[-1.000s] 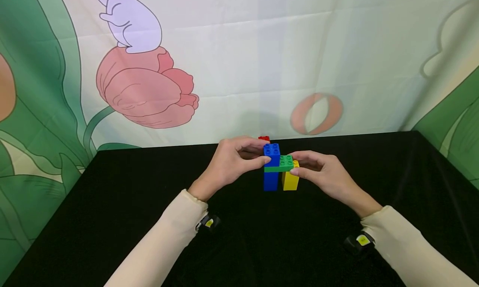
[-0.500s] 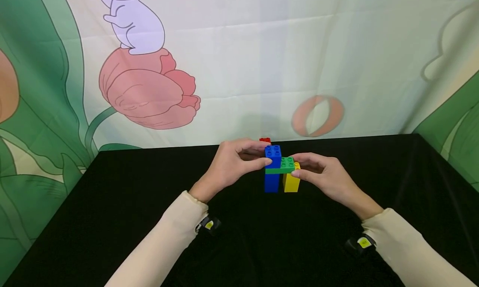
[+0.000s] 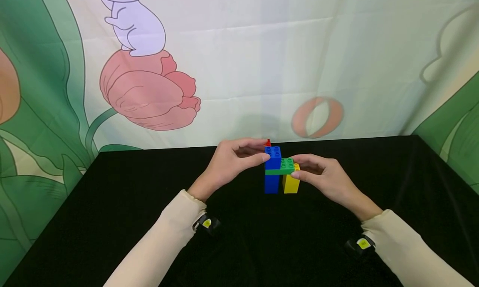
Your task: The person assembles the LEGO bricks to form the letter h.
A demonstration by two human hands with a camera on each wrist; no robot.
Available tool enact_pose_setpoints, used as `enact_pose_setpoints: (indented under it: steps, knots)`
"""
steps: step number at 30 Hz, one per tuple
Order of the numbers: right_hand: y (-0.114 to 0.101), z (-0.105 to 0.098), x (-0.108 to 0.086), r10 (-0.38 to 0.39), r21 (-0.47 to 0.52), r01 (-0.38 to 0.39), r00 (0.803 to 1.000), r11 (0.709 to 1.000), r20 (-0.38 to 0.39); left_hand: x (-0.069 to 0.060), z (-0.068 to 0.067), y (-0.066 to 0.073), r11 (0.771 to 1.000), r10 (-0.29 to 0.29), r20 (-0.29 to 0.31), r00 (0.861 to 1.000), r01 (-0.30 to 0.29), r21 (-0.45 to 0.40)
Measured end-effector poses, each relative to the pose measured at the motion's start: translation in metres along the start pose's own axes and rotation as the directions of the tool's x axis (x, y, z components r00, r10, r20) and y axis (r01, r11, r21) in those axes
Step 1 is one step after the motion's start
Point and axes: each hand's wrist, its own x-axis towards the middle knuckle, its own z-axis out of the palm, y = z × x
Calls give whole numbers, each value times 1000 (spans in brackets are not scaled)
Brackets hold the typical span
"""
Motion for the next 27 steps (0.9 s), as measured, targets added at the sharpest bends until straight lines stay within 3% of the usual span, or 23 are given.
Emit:
enact_pose_setpoints:
  steps: [8,12,20,27]
  knots:
    - [4,1,2,13,-7,-13,1000,1000,1,6,-6,-11,996,-81,-71,994,79,-30]
    - [4,0,1,19,-12,-19,1000,1000,-1,13,-8,-18,996,-93,-101,991,91,-23]
    - [1,-1,-1,20,-9,-20,1000,1000,-4,31,-6,-33,993,-115,-107,988,113,-22]
    - [4,0,1,13,-19,-13,1000,1000,-4,40,-4,-48,983,-179,-127,976,182,8]
